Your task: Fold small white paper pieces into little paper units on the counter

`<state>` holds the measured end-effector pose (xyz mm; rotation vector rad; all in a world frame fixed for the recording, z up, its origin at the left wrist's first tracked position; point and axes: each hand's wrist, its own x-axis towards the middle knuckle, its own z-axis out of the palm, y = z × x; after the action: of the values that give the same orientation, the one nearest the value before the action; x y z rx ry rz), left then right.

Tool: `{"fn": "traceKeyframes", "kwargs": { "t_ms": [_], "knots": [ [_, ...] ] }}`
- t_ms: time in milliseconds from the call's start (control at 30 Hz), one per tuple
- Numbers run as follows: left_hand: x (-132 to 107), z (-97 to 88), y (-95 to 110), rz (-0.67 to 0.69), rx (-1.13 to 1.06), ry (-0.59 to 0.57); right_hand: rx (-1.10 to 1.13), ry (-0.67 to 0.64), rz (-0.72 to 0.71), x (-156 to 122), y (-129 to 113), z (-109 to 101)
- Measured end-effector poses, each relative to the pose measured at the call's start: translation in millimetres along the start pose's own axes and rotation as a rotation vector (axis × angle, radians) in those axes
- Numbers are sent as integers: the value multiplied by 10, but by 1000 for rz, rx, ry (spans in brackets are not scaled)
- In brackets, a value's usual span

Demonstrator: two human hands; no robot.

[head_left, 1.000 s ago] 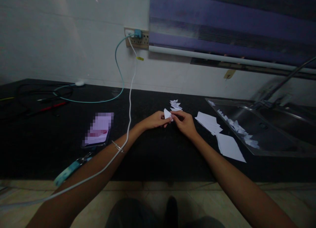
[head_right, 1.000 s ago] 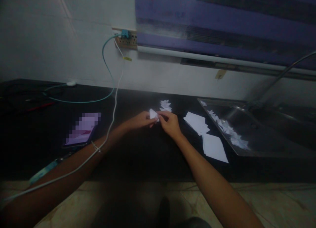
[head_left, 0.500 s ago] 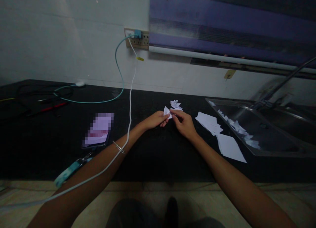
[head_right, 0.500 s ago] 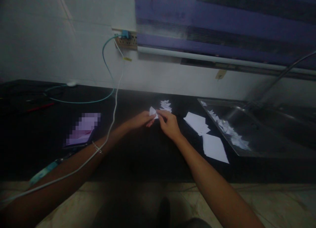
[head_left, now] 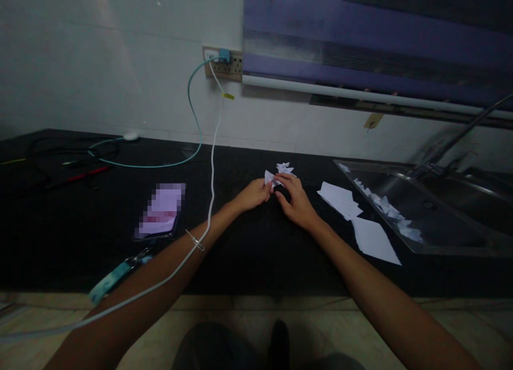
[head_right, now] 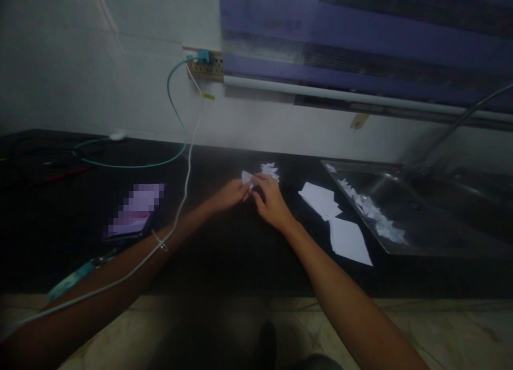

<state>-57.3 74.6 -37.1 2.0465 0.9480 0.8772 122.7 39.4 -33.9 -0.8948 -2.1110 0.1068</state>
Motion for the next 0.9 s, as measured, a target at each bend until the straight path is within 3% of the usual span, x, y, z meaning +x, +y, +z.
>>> {"fn": "traceKeyframes", "kwargs": {
  "t_ms": [300, 433, 600, 833, 900],
  "knots": [
    [-2, 37, -24, -18, -15, 11, -10, 28, 1, 10, -46, -28],
    [30, 24, -61, 38, -149, -100, -19, 20, -16, 4, -54, -20],
    [47, -52, -13, 3, -344, -208, -29, 35, 1, -1, -43, -16],
    [24, -29, 118, -25, -212, -44, 50, 42, 31, 2, -70, -48],
    [14, -15, 137, -20, -172, -12, 147, 113, 91, 11, -60, -45]
  ]
}}
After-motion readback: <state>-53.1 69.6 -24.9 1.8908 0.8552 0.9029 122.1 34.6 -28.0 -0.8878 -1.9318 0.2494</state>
